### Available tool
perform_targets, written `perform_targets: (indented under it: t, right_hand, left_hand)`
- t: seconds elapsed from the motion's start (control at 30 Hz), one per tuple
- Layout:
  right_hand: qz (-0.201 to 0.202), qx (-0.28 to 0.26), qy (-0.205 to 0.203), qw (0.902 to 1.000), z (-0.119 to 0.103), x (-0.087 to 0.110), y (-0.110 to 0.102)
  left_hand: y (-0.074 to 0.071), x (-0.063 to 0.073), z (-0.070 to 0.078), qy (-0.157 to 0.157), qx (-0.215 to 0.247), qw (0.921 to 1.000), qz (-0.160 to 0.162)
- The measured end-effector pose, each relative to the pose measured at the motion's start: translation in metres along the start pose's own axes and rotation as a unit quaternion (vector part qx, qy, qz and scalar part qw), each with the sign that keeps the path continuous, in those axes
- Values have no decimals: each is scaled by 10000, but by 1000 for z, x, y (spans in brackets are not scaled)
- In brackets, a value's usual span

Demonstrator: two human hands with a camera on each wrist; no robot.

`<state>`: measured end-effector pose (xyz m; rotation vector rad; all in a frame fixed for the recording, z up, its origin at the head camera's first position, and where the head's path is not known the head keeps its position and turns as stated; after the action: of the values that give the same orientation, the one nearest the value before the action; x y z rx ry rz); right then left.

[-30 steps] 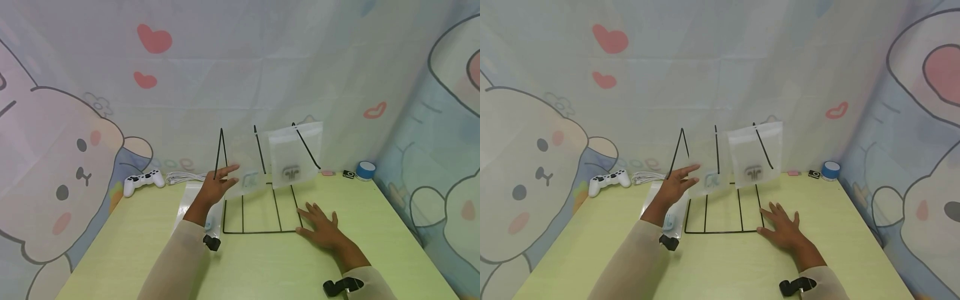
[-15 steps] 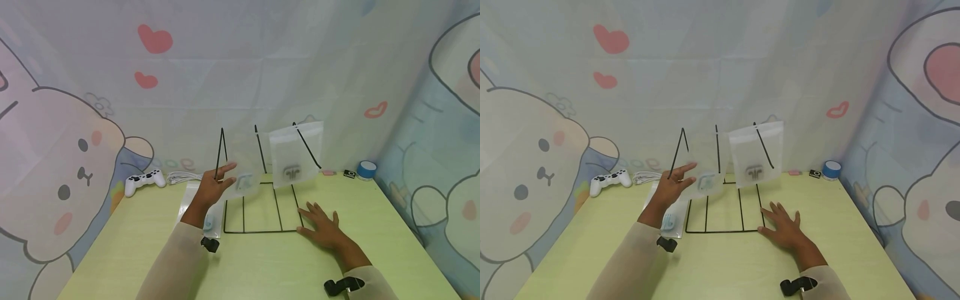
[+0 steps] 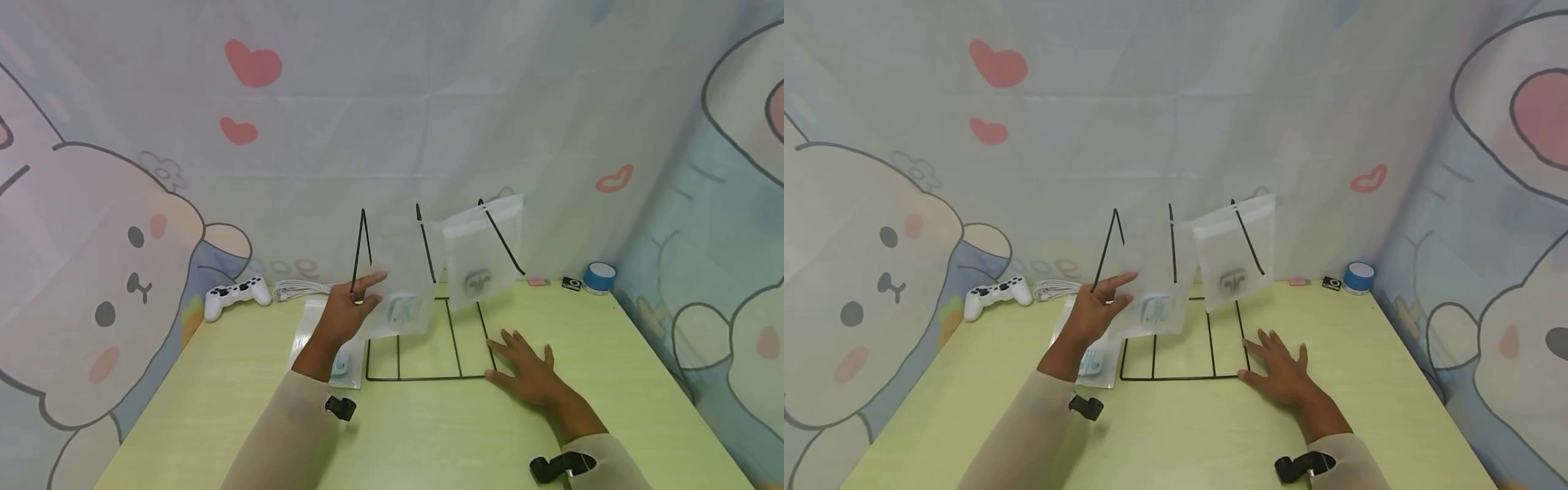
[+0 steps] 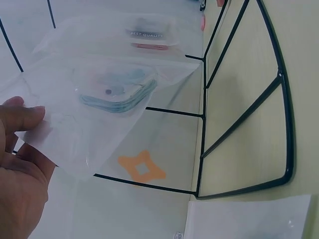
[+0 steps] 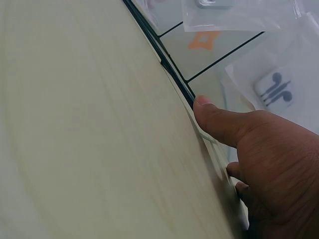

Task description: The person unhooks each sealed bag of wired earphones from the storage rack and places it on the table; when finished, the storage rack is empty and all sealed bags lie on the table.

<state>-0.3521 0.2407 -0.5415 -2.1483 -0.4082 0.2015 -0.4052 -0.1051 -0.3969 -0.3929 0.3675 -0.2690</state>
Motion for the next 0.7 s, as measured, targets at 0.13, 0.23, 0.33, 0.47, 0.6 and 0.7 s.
perform_targets:
  t: [0.13, 0.23, 0.33, 0.47, 0.6, 0.7]
  right_hand:
    - [-13, 20, -6, 10000, 2, -1, 1]
    - [-14, 22, -2, 10000, 3, -1, 1]
    - [-9, 25, 11, 10000, 3, -1, 0]
    - [-3, 46, 26, 10000, 4, -1, 0]
    - [0, 43, 34, 10000, 4, -1, 1]
    - [3, 46, 30, 10000, 3, -1, 1]
  left_hand:
    - [-1, 3, 3, 195, 60, 9998, 31]
    - [0, 5, 6, 267, 74, 9996, 4]
    - [1, 9, 8, 302, -1, 9995, -46]
    - [2, 14, 12, 328, -110, 9993, -130]
    - [3, 20, 17, 385, -207, 9988, -210]
    - [3, 25, 19, 440, -271, 9984, -228]
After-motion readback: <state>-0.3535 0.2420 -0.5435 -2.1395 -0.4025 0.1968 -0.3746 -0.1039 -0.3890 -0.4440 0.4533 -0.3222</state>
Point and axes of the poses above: each hand's wrist, its own x-axis away from the middle knuckle, its own y-axis out of the palm, z = x × y, the point moved 10 cm from there along -x, towards the middle knuckle, and after that the axes turned 7 degrees about -z, right-handed, at the moved point
